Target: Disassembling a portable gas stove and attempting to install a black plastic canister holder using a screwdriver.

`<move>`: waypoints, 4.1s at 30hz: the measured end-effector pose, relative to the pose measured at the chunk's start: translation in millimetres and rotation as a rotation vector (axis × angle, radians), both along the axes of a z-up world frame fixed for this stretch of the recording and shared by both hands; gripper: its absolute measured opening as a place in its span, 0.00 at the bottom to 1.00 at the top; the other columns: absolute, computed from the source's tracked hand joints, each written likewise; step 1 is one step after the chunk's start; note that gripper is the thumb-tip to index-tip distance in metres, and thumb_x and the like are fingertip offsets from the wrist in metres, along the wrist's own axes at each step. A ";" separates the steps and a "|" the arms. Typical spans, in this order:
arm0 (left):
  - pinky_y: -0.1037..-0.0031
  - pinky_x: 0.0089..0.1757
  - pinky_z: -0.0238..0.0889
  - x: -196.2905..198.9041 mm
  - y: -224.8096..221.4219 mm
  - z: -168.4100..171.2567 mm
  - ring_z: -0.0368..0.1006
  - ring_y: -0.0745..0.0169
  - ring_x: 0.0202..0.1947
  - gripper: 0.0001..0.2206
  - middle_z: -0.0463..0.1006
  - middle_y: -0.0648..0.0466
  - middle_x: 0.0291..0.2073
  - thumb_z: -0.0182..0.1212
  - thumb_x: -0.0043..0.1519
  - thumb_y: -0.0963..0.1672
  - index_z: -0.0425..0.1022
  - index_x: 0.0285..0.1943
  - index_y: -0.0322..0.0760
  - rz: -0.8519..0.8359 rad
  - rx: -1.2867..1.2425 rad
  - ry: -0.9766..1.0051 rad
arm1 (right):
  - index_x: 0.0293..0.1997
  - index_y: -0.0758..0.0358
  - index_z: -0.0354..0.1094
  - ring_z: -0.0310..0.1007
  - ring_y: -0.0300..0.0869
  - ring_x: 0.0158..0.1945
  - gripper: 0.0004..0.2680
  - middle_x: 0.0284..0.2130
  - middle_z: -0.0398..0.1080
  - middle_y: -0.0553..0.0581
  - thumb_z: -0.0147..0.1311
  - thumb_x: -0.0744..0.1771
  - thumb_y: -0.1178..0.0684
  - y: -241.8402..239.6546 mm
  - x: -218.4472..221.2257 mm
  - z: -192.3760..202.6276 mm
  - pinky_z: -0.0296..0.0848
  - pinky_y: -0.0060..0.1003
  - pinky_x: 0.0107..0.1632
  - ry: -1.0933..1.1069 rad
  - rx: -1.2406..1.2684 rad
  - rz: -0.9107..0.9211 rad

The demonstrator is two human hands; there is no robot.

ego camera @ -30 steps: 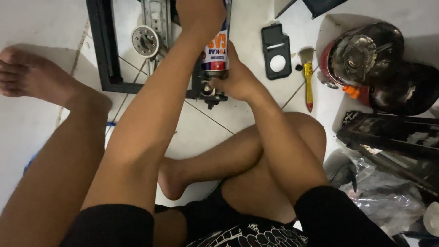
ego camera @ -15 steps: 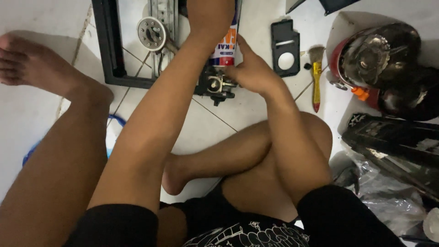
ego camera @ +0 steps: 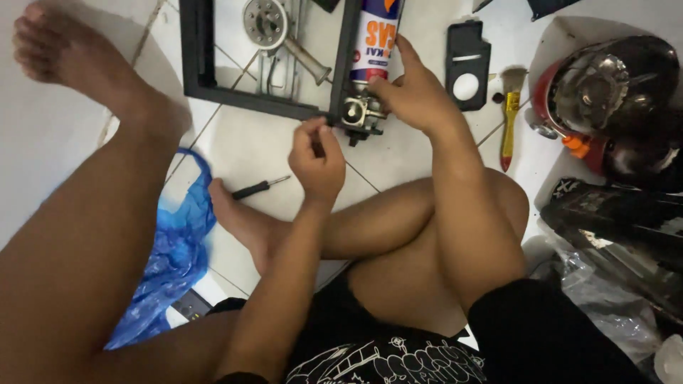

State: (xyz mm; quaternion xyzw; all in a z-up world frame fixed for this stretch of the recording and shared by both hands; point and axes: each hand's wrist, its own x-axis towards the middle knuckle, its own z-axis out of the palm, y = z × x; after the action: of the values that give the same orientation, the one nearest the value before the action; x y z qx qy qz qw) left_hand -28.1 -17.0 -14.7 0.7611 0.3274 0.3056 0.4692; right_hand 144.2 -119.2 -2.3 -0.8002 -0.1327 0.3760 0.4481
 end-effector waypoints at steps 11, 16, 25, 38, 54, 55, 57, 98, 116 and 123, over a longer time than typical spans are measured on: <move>0.71 0.34 0.63 -0.4 18.5 -29.5 0.70 0.60 0.29 0.28 0.77 0.49 0.32 0.35 0.70 0.52 0.80 0.47 0.26 0.010 -0.770 0.475 | 0.78 0.59 0.41 0.78 0.46 0.35 0.28 0.38 0.76 0.64 0.52 0.69 0.51 0.4 -5.8 -4.7 0.74 0.37 0.37 -0.044 -0.067 -0.004; 0.74 0.24 0.59 6.0 20.8 -19.1 0.67 0.64 0.25 0.27 0.71 0.50 0.36 0.31 0.70 0.53 0.72 0.60 0.30 0.080 -1.051 0.413 | 0.77 0.59 0.44 0.72 0.38 0.29 0.25 0.34 0.73 0.57 0.49 0.70 0.48 9.0 -4.9 3.8 0.67 0.31 0.27 0.027 -0.056 -0.074; 0.73 0.39 0.64 2.2 15.5 -13.8 0.72 0.65 0.35 0.28 0.76 0.51 0.38 0.47 0.64 0.58 0.77 0.46 0.29 -0.048 -0.962 0.365 | 0.68 0.63 0.55 0.79 0.46 0.49 0.21 0.49 0.75 0.63 0.44 0.71 0.40 19.3 20.9 -31.4 0.77 0.40 0.49 -0.180 -0.040 -0.165; 0.74 0.39 0.64 12.0 22.1 2.7 0.74 0.66 0.35 0.16 0.78 0.54 0.37 0.47 0.68 0.50 0.74 0.49 0.35 -0.056 -0.904 0.444 | 0.75 0.50 0.39 0.79 0.57 0.52 0.31 0.53 0.63 0.69 0.66 0.69 0.52 31.1 43.7 -54.8 0.85 0.44 0.49 -0.502 0.039 -0.131; 0.74 0.35 0.64 8.4 32.0 -10.4 0.73 0.63 0.32 0.16 0.77 0.51 0.34 0.50 0.67 0.49 0.75 0.45 0.30 -0.112 -0.924 0.415 | 0.76 0.56 0.33 0.83 0.49 0.40 0.41 0.44 0.78 0.67 0.71 0.61 0.57 14.9 75.7 -61.7 0.82 0.38 0.38 -0.364 0.082 0.034; 0.74 0.35 0.64 8.2 34.2 -11.3 0.73 0.63 0.32 0.16 0.77 0.51 0.34 0.50 0.67 0.49 0.75 0.45 0.30 -0.109 -0.920 0.408 | 0.76 0.56 0.33 0.83 0.49 0.40 0.41 0.44 0.78 0.67 0.71 0.61 0.57 16.7 76.1 -55.7 0.82 0.38 0.38 -0.369 0.087 0.038; 0.76 0.34 0.63 5.3 34.8 -13.8 0.73 0.64 0.33 0.15 0.79 0.52 0.36 0.50 0.66 0.48 0.74 0.49 0.31 -0.083 -0.997 0.428 | 0.73 0.46 0.43 0.83 0.51 0.42 0.27 0.46 0.75 0.65 0.61 0.69 0.52 15.5 73.5 -45.7 0.85 0.39 0.35 -0.328 0.062 -0.127; 0.75 0.39 0.66 -53.1 52.9 5.6 0.71 0.64 0.34 0.13 0.76 0.52 0.37 0.52 0.65 0.45 0.74 0.51 0.32 -0.343 -0.821 0.437 | 0.57 0.55 0.74 0.63 0.72 0.71 0.16 0.70 0.65 0.70 0.55 0.63 0.56 -256.8 -200.4 122.0 0.72 0.63 0.66 0.376 1.368 -1.360; 0.56 0.52 0.69 -121.0 75.5 -19.6 0.77 0.46 0.52 0.15 0.81 0.48 0.44 0.54 0.65 0.49 0.80 0.54 0.42 -0.534 -0.289 0.516 | 0.59 0.56 0.63 0.66 0.37 0.54 0.14 0.53 0.67 0.50 0.39 0.69 0.49 -272.7 -203.8 18.6 0.69 0.35 0.56 0.315 0.793 -0.943; 0.78 0.31 0.71 -134.9 49.9 131.4 0.80 0.59 0.36 0.10 0.82 0.44 0.42 0.56 0.66 0.44 0.77 0.50 0.33 -0.441 -0.645 0.125 | 0.65 0.55 0.54 0.54 0.38 0.62 0.20 0.61 0.56 0.49 0.37 0.67 0.41 -146.8 -218.6 103.1 0.56 0.38 0.62 0.337 0.733 -0.586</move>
State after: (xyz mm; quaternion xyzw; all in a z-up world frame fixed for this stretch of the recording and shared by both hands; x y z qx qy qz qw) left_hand -163.0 32.9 116.6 0.6437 0.2633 0.0320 0.7179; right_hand -74.3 -266.0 100.8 -0.5221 0.0484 0.2870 0.8017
